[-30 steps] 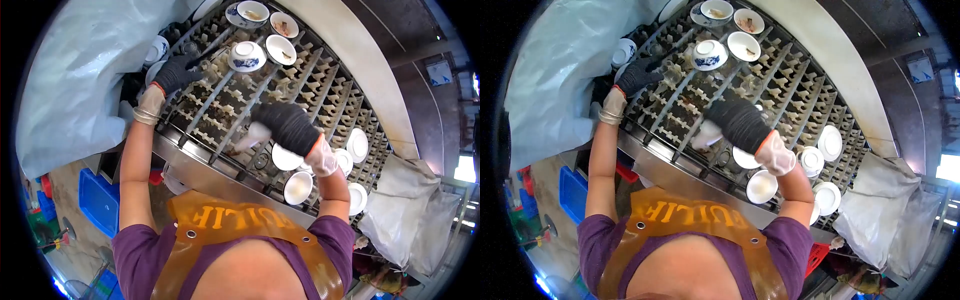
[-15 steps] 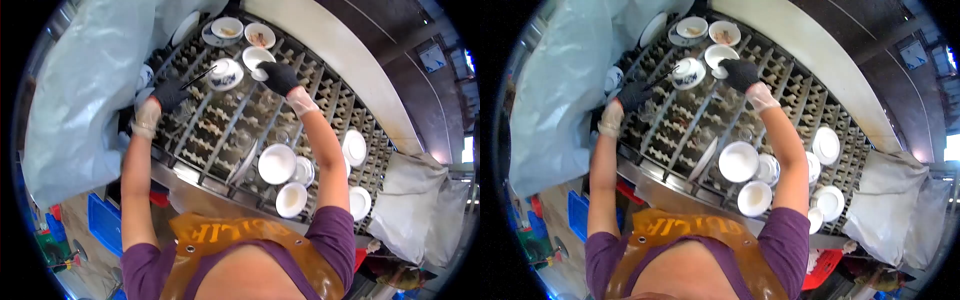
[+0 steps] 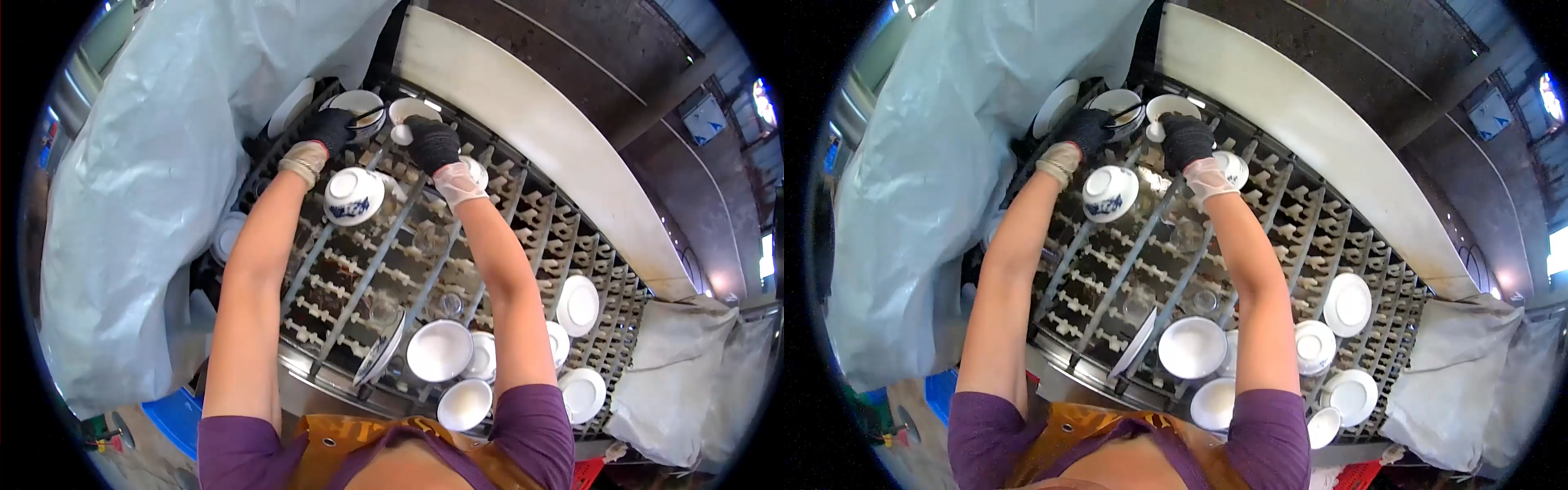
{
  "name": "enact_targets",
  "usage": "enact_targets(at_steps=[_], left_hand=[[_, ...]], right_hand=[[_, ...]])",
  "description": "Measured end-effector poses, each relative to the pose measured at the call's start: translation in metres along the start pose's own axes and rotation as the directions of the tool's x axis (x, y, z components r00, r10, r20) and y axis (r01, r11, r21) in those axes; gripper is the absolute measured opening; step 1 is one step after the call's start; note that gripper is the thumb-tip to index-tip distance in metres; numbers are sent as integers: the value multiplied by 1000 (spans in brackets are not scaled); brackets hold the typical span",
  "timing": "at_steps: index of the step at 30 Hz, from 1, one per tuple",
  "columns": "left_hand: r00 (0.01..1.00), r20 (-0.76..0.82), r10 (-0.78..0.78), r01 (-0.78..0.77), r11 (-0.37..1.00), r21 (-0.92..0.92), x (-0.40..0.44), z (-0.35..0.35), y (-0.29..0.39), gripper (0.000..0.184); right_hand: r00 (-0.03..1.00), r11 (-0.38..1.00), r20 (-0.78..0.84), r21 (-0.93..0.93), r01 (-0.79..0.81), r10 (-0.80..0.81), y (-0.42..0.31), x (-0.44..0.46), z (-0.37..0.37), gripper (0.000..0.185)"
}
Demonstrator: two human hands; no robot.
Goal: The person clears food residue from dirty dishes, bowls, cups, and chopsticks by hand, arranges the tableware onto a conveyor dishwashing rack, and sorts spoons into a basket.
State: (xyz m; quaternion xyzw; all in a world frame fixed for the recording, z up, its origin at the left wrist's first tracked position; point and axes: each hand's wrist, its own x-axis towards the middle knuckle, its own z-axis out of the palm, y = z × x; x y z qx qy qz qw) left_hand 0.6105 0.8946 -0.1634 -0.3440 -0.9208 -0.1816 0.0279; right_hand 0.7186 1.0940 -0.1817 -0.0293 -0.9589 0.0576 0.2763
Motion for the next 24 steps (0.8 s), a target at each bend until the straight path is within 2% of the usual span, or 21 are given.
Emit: enact_targets(at_steps=[1,3,4,5,6,7,8,10,11,12,13,14,15,16,18,19,20,21,22,23,24], left_hand=[[962,-93,255,-265,957,-114,-11,-25,7,43],[969,-134,209,-240,927,-288,-7,-30,-23,28],[987,8,158,-149,948,-282,-9,-53,-40,26],[886,-82,456,-460,887,-39,-36,-76,-37,25],[691,-162,705,-661,706,255,-64,-100,-33,24],[694,-155,703,-662,708,246,-64,-97,-48,24],[756,26,654,-647,741,180,-64,-92,-61,23],[772,381,509,-576,814,79,-69,-92,-61,23],[889,455,-59,198,944,-264,-70,-85,-45,31],[889,454,-57,190,949,-253,-71,-82,-37,31],[963,268,-31,47,997,-53,-69,-76,-34,31],[996,82,45,-59,983,174,-65,-68,-32,31],[998,-6,57,-56,989,135,-59,-58,-31,31],[993,-77,87,-89,996,-17,-58,-55,-27,32],[1000,-23,-19,10,938,-346,-71,-52,-6,32],[1000,-14,-22,16,941,-338,-81,-52,4,32],[997,-15,77,-78,944,-320,-92,-51,12,33],[985,-17,170,-167,937,-307,-105,-51,23,33],[992,1,130,-123,939,-321,-120,-59,42,33],[993,102,64,-22,930,-366,-129,-61,52,32],[978,208,5,81,911,-404,-137,-60,58,31]], right_hand=[[998,996,-31,68,-59,61,-2,7,-9,29],[967,927,-148,343,-149,210,19,19,-17,37],[966,885,-17,404,-231,259,33,25,-28,39],[930,838,14,429,-338,368,48,29,-25,33],[879,792,11,428,-434,476,46,25,-33,30],[908,864,-84,354,-358,411,41,20,-35,31],[929,923,-170,268,-276,328,34,12,-37,32],[957,894,-22,363,-261,289,0,6,-42,29],[964,914,-87,349,-207,251,-1,7,-11,27],[963,885,-119,434,-170,244,4,15,32,25],[980,917,-104,380,-118,169,12,29,83,24],[936,797,58,508,-327,348,-17,26,49,30],[903,765,149,487,-421,402,-22,37,60,35],[860,727,239,460,-510,451,-29,47,63,41],[832,710,219,438,-551,510,-42,50,66,45],[817,694,297,432,-576,494,-38,57,70,52],[830,708,302,434,-558,469,-36,64,72,55],[913,769,-123,589,-247,388,-29,65,91,52],[859,740,-29,524,-422,510,-44,67,49,49],[903,798,-77,504,-329,422,-48,65,21,47],[888,846,-133,392,-361,441,-49,74,15,46]])
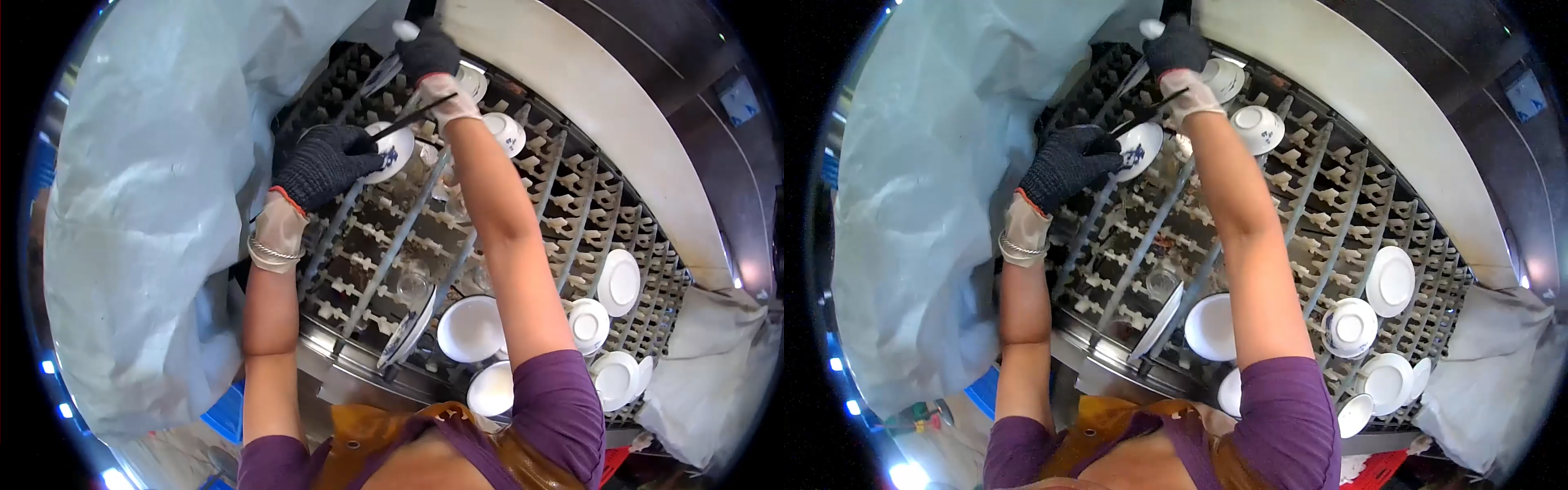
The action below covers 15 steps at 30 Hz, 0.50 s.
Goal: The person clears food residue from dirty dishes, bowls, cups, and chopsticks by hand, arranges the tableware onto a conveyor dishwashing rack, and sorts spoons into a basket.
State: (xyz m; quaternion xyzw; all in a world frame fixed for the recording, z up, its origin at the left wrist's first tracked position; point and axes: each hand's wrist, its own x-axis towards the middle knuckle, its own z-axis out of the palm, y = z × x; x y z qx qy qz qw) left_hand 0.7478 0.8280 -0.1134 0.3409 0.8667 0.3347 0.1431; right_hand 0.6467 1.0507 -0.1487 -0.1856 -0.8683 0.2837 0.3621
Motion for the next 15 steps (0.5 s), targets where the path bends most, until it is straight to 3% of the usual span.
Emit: enact_targets(at_steps=[1,3,4,5,6,7,8,9,10,12,13,14,15], left_hand=[[1000,-3,-12,12,1000,-17,-4,5,-3,31],[963,-239,126,-58,961,270,-11,14,-6,31],[962,-246,118,-53,965,256,-22,16,-6,31],[935,-354,8,77,971,225,-38,14,-7,35],[886,-453,-97,201,962,186,-54,10,-10,38],[883,-459,-96,202,961,187,-71,7,-22,38],[860,-478,-180,332,908,256,-88,6,-41,41],[823,-504,-263,459,830,316,-102,10,-54,45],[813,-518,-266,469,826,312,-110,16,-59,45],[785,-475,-397,597,690,410,-124,34,-72,46],[782,-474,-405,603,687,405,-124,44,-84,46],[808,-498,-314,536,743,402,-117,55,-100,47],[822,-525,-220,463,795,393,-108,66,-114,48]], right_hand=[[997,997,-28,-30,73,-74,-6,5,-9,44],[986,985,-38,-70,157,-160,-10,3,-19,42],[974,984,142,-8,180,-177,-10,1,-21,39],[930,980,311,57,190,-199,-10,-1,-24,36],[823,930,443,255,264,-356,1,-10,-30,31],[799,918,453,202,341,-396,14,-21,-32,31],[770,895,463,152,418,-439,21,-31,-38,32],[724,914,587,75,398,-363,20,-50,-59,33],[664,921,695,-6,389,-276,16,-69,-79,36],[519,958,844,-19,286,-138,29,-96,-75,39],[511,957,848,-17,289,-139,35,-107,-70,39],[473,973,875,189,-130,-107,41,-117,-66,38],[424,785,901,327,-525,-92,47,-122,-65,38]])
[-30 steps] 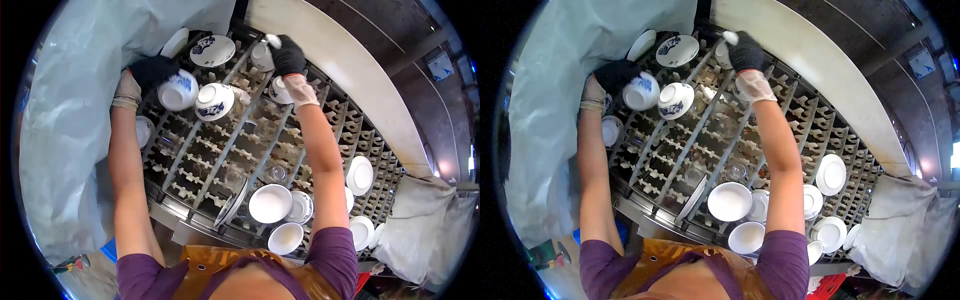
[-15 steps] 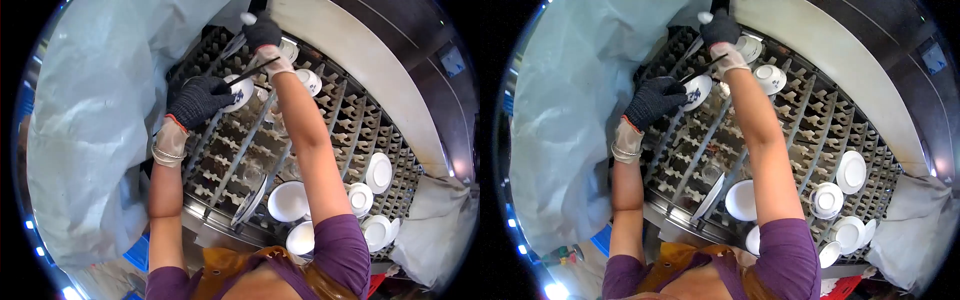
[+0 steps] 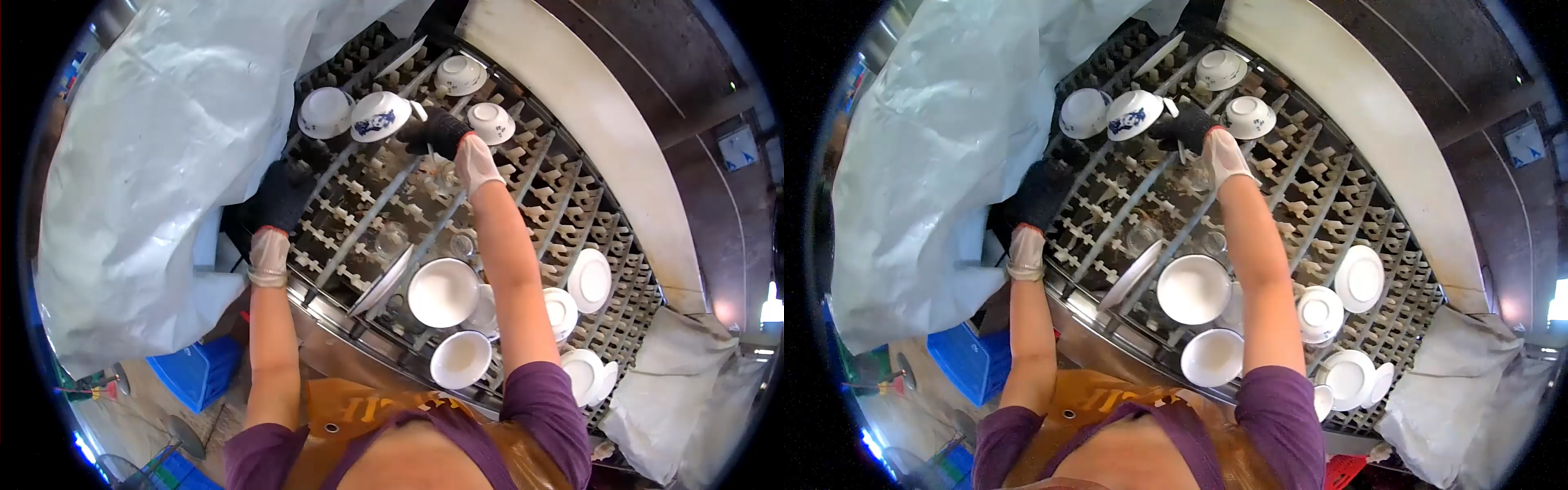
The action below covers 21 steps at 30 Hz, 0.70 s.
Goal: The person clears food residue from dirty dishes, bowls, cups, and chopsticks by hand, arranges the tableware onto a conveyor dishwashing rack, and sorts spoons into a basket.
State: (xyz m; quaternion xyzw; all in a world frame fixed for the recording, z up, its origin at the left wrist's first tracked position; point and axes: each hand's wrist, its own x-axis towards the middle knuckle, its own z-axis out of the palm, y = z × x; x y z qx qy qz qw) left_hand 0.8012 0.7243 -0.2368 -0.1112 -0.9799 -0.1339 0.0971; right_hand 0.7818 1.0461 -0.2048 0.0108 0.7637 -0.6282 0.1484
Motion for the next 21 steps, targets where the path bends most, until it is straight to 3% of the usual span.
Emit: enact_targets(at_steps=[1,2,3,5,6,7,9,11,12,13,14,15,17,19,21], left_hand=[[995,-72,67,-71,996,-55,1,1,11,50],[994,29,-103,107,976,-191,1,-5,18,42],[994,28,-107,110,974,-196,-3,-5,19,42],[996,-67,-50,33,970,-240,-1,-6,18,37],[998,17,-59,60,991,-122,-2,-18,25,37],[998,7,-64,65,991,-120,-9,-35,36,37],[972,-211,102,-157,951,-265,-26,-62,52,40],[971,-216,107,-163,951,-264,-33,-73,53,44],[995,25,93,-82,955,-286,-38,-93,59,46],[959,271,77,5,957,-288,-44,-110,66,49],[886,456,79,2,985,-173,-43,-118,74,52],[887,458,66,16,985,-173,-42,-106,71,52],[904,399,156,-106,984,-143,-37,-65,65,51],[928,354,118,-67,986,-152,-27,-43,72,54],[980,197,10,-7,1000,-17,-26,-32,79,54]], right_hand=[[999,999,10,-4,47,-47,5,3,-3,33],[1000,981,15,-195,14,-11,12,11,-7,32],[1000,925,14,-379,-10,16,8,12,-6,30],[1000,879,-10,-476,-16,13,3,2,-13,29],[1000,887,-4,-461,-15,15,-16,-13,-11,31],[1000,894,-3,-449,7,-9,-26,-21,-11,36],[996,978,73,-197,67,-53,-1,-6,-25,43],[1000,963,21,-267,28,-23,-19,-15,-17,48],[998,951,59,-304,47,-31,-18,-11,-16,49],[994,940,100,-335,64,-32,-16,-11,-12,50],[990,969,127,-232,90,-61,-22,-18,-8,48],[999,997,40,-73,6,-3,-12,-12,-6,43],[1000,978,5,-207,-25,27,-4,0,-7,37],[1000,995,16,-102,-7,9,3,5,0,35],[975,978,-220,-207,-17,-29,6,4,11,42]])
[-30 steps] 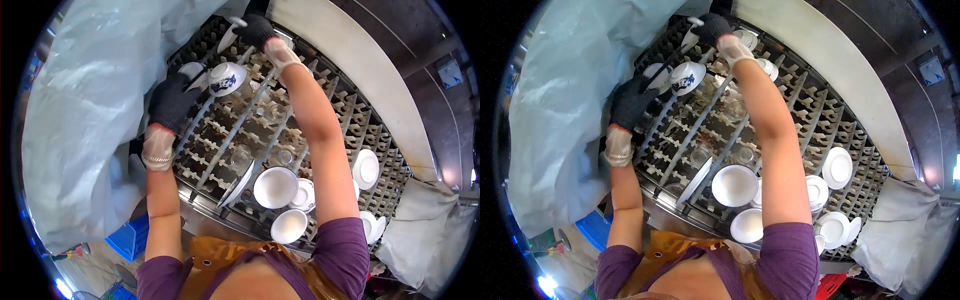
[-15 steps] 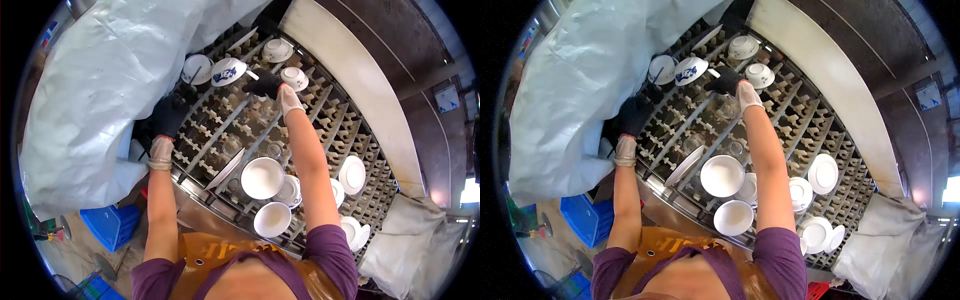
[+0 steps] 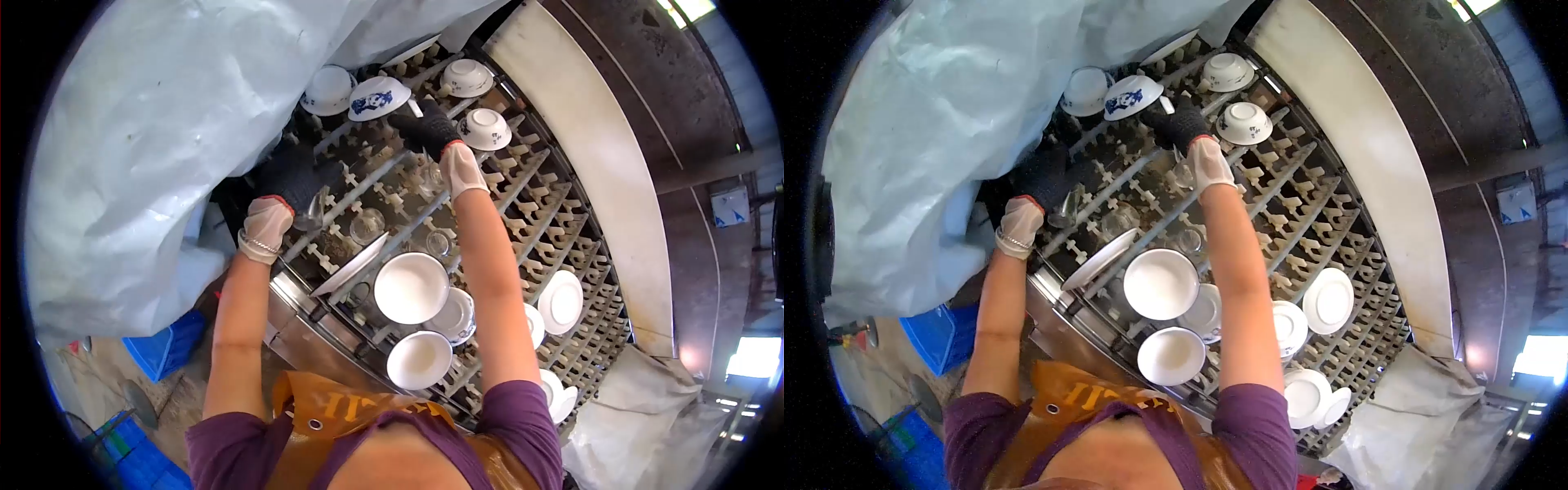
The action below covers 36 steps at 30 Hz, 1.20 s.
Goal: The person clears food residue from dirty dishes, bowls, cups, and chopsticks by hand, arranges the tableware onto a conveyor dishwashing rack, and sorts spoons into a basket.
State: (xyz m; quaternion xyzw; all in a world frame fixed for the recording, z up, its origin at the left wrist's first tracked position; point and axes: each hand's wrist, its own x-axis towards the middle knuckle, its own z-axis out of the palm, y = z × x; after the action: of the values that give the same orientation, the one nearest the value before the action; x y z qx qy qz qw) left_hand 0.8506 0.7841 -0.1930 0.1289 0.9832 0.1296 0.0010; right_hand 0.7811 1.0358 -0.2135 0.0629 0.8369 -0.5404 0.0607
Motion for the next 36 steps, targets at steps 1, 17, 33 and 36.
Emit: enact_targets(at_steps=[1,17,33,36], left_hand=[[990,-137,-12,-2,995,-104,-1,7,0,55],[930,-323,176,-243,952,-183,-72,5,0,54],[910,-406,89,-199,951,-236,64,15,58,64],[905,-401,145,-227,960,-165,86,23,66,61]], right_hand=[[989,982,-57,-139,127,-136,11,9,1,48],[966,797,195,-549,253,-173,-26,6,-32,45],[943,514,193,-799,311,-271,-3,-102,-35,56],[930,572,77,-769,285,-359,6,-107,-34,48]])
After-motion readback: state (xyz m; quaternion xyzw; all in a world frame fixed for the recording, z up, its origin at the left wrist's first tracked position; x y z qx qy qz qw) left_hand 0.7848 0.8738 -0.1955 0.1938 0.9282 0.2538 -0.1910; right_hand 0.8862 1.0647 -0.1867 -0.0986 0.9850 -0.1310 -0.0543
